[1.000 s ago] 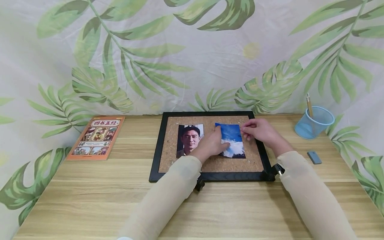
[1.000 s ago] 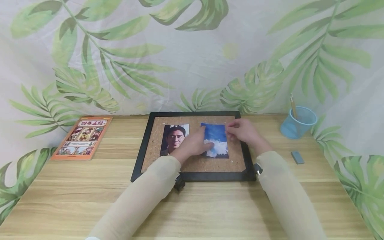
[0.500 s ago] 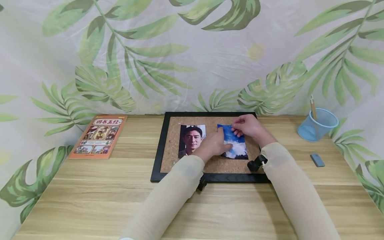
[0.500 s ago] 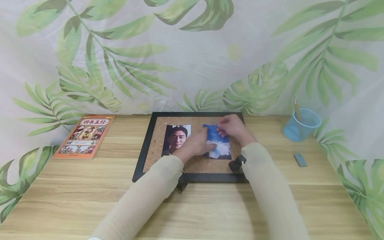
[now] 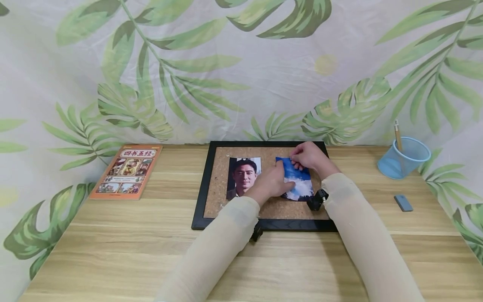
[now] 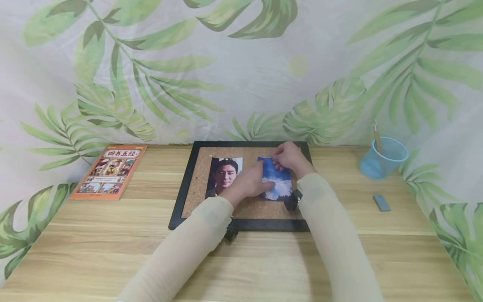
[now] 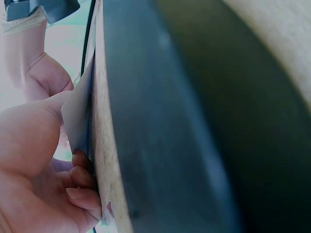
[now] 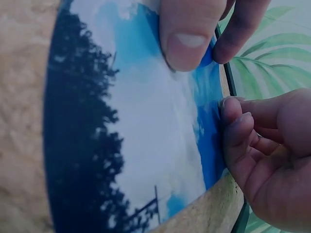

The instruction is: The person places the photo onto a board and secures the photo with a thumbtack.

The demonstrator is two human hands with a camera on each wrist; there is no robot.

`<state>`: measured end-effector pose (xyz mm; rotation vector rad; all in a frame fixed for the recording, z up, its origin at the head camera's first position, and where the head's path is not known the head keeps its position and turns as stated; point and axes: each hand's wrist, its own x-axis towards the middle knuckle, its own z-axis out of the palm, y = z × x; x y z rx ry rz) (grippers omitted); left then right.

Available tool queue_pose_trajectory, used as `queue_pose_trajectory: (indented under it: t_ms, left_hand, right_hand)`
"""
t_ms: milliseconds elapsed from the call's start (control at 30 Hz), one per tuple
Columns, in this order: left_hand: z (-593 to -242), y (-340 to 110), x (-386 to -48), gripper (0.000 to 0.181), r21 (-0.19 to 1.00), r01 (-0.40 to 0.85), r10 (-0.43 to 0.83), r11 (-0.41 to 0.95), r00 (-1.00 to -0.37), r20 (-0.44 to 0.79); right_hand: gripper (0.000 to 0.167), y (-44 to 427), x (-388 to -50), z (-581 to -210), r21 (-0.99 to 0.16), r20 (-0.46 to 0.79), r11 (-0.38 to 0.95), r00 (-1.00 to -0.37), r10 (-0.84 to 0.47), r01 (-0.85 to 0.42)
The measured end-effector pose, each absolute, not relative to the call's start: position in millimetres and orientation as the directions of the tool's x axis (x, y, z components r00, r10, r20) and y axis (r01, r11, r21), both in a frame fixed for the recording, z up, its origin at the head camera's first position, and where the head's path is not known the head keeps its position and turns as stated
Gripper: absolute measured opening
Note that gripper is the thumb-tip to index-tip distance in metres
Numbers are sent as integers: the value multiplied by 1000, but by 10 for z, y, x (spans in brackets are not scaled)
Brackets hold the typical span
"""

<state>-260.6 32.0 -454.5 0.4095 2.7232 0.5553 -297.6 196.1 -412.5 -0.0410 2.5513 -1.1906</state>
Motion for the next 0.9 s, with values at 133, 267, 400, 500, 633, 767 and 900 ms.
queue_pose_trajectory:
  t_ms: [133, 267, 400, 500, 633, 767, 900]
  left_hand:
    - [-4581, 324, -2626, 99, 414, 214, 342, 885, -902, -263]
    - [-4613, 329, -2643, 102, 402, 225, 348, 888, -899, -266]
    - [-4612, 328, -2647, 104, 392, 228, 351, 891, -895, -277]
    - [-4599, 334, -2647, 104, 395, 224, 349, 891, -894, -282]
    - [-4554, 327, -2634, 103, 401, 214, 342, 891, -896, -281]
    - [-4506, 323, -2610, 103, 403, 212, 339, 890, -899, -277]
    - [-4481, 318, -2578, 102, 398, 213, 339, 892, -899, -278]
  right_hand:
    - [23, 1953, -3006, -4120, -728, -289, 678, -943, -165, 104]
    - [23, 1953, -3022, -4125, -713, -294, 694, -940, -171, 97]
    - [23, 1949, -3033, -4127, -706, -311, 699, -936, -166, 111]
    - [22, 1951, -3036, -4124, -706, -318, 698, -934, -164, 118]
    - [21, 1932, -3048, -4105, -702, -309, 704, -936, -167, 106]
    - [20, 1926, -3069, -4099, -681, -317, 723, -937, -144, 119]
    - [19, 1930, -3078, -4083, -671, -381, 713, -919, -100, 201]
